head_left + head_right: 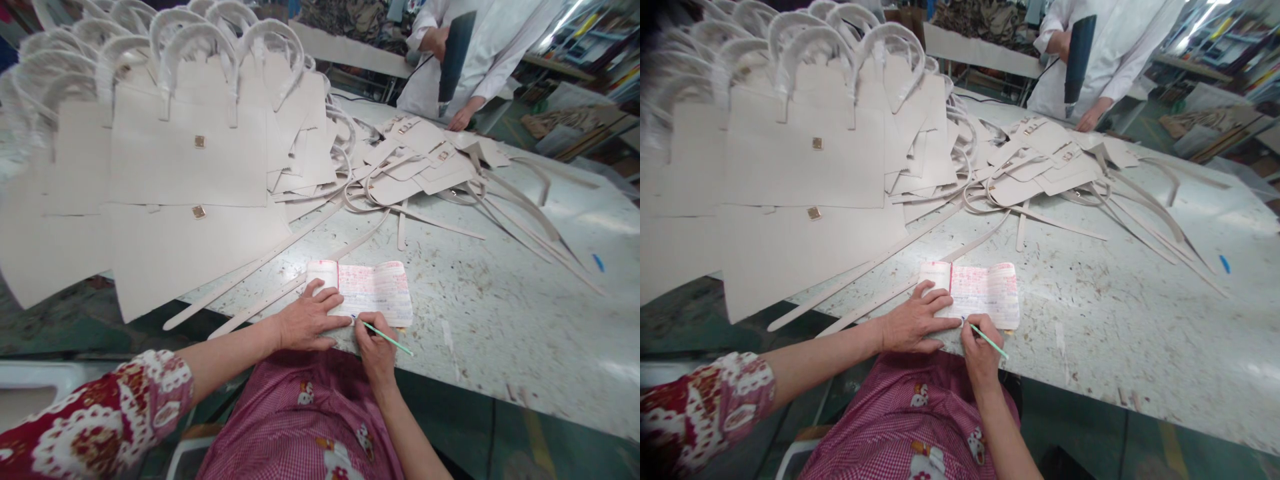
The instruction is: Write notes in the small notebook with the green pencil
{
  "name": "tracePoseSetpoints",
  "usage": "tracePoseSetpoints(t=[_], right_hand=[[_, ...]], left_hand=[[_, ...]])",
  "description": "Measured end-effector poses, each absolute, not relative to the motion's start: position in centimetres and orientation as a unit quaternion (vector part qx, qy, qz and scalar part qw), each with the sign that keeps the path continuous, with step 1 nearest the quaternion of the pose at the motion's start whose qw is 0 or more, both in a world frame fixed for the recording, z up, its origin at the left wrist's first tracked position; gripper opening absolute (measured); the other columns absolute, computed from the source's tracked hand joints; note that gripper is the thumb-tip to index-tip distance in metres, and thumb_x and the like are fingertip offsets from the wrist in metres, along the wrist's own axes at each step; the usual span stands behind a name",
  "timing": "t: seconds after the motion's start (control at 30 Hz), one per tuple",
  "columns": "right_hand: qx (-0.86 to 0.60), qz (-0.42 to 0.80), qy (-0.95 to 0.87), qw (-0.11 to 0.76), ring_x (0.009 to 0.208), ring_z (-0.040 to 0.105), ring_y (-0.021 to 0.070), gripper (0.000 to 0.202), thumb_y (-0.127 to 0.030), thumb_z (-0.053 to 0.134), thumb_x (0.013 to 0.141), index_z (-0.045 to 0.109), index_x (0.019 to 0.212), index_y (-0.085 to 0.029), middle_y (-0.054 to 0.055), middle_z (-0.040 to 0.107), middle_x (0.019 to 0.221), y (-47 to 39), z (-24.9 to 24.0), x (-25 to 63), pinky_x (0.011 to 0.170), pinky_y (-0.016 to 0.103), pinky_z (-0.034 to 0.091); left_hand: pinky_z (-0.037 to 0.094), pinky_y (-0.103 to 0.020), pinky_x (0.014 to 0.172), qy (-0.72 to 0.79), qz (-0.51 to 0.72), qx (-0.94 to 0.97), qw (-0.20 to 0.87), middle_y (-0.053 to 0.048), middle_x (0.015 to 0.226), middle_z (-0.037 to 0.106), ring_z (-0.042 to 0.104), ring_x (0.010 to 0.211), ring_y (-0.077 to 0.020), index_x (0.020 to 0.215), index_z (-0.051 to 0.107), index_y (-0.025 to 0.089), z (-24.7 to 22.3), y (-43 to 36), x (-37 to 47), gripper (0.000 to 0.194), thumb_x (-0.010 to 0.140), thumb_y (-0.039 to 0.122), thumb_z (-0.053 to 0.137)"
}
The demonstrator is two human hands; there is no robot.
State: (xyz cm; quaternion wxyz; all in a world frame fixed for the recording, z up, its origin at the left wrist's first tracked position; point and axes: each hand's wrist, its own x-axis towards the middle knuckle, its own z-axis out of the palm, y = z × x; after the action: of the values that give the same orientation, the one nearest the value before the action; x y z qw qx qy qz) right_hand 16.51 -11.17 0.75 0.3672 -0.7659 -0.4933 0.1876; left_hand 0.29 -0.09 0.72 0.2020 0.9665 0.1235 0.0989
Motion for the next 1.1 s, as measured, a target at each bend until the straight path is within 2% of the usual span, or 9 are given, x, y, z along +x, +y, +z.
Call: tracePoseSetpoints(t=[0.27,0.53,0.7,0.8,0.87,0.97,1.03,1.1], right_hand=[[-0.777,0.174,-0.494,0.35,0.058,0.044,0.0119,0.012,-0.023,0.05,0.079,0.051,0.067,-0.018,-0.005,0.049,0.06,-11.2,0.5,16.4,0.062,0.025,0.034],[-0.801,0.227,-0.37,0.412,0.061,0.051,0.0138,0.013,-0.028,0.053,0.077,0.052,0.068,-0.018,-0.003,0.056,0.063,-10.5,1.6,16.5,0.064,0.026,0.04],[-0.78,0.346,-0.192,0.485,0.049,0.056,0.0134,0.018,-0.034,0.055,0.077,0.051,0.083,-0.018,0.001,0.064,0.07,-9.7,1.8,16.3,0.055,0.028,0.048],[-0.751,0.358,-0.164,0.53,0.055,0.06,0.0139,0.021,-0.033,0.057,0.076,0.049,0.088,-0.019,0.003,0.066,0.077,-9.3,1.6,15.8,0.059,0.029,0.051],[-0.757,0.321,-0.207,0.53,0.057,0.06,0.013,0.019,-0.032,0.057,0.077,0.05,0.086,-0.018,0.002,0.065,0.075,-9.1,1.6,15.3,0.059,0.026,0.05],[-0.76,0.268,-0.284,0.519,0.049,0.051,0.0094,0.016,-0.032,0.056,0.079,0.051,0.079,-0.017,-0.003,0.057,0.059,-9.0,1.5,15.0,0.051,0.02,0.043],[-0.75,0.275,-0.308,0.516,0.043,0.044,0.0081,0.017,-0.033,0.054,0.081,0.049,0.077,-0.017,-0.006,0.051,0.052,-9.0,1.4,15.1,0.046,0.019,0.038],[-0.745,0.301,-0.319,0.502,0.042,0.043,0.0083,0.019,-0.035,0.052,0.082,0.048,0.076,-0.018,-0.006,0.051,0.052,-9.1,1.3,15.4,0.044,0.019,0.037]], left_hand=[[0.015,-0.053,0.1,0.118,0.101,0.967,0.202,-0.01,0.116,0.046,0.035,0.116,-0.0291,0.12,0.048,0.031,0.9,0.0,0.2,0.047,0.075,0.047,0.055],[0.017,-0.052,0.1,0.116,0.112,0.967,0.199,-0.009,0.113,0.048,0.036,0.114,-0.0291,0.117,0.051,0.031,0.8,0.0,0.2,0.046,0.075,0.048,0.055],[0.017,-0.052,0.099,0.112,0.115,0.969,0.19,-0.009,0.112,0.048,0.036,0.113,-0.0282,0.117,0.051,0.031,1.0,0.1,0.2,0.045,0.075,0.047,0.055],[0.018,-0.052,0.098,0.108,0.104,0.97,0.191,-0.009,0.112,0.047,0.035,0.113,-0.0279,0.123,0.045,0.033,1.1,0.1,0.2,0.05,0.075,0.046,0.055],[0.018,-0.052,0.097,0.104,0.098,0.971,0.192,-0.009,0.112,0.047,0.035,0.113,-0.0282,0.125,0.042,0.032,1.1,0.1,0.2,0.053,0.076,0.045,0.054],[0.016,-0.052,0.098,0.103,0.106,0.97,0.195,-0.01,0.11,0.048,0.036,0.112,-0.029,0.121,0.047,0.031,0.9,0.1,0.1,0.047,0.076,0.047,0.053],[0.015,-0.052,0.099,0.105,0.114,0.968,0.198,-0.009,0.108,0.048,0.036,0.112,-0.0288,0.117,0.05,0.03,0.8,0.1,0.0,0.044,0.076,0.046,0.054],[0.016,-0.052,0.099,0.106,0.12,0.967,0.201,-0.008,0.107,0.049,0.036,0.112,-0.0288,0.115,0.052,0.03,0.8,0.1,0.0,0.043,0.075,0.046,0.056]])
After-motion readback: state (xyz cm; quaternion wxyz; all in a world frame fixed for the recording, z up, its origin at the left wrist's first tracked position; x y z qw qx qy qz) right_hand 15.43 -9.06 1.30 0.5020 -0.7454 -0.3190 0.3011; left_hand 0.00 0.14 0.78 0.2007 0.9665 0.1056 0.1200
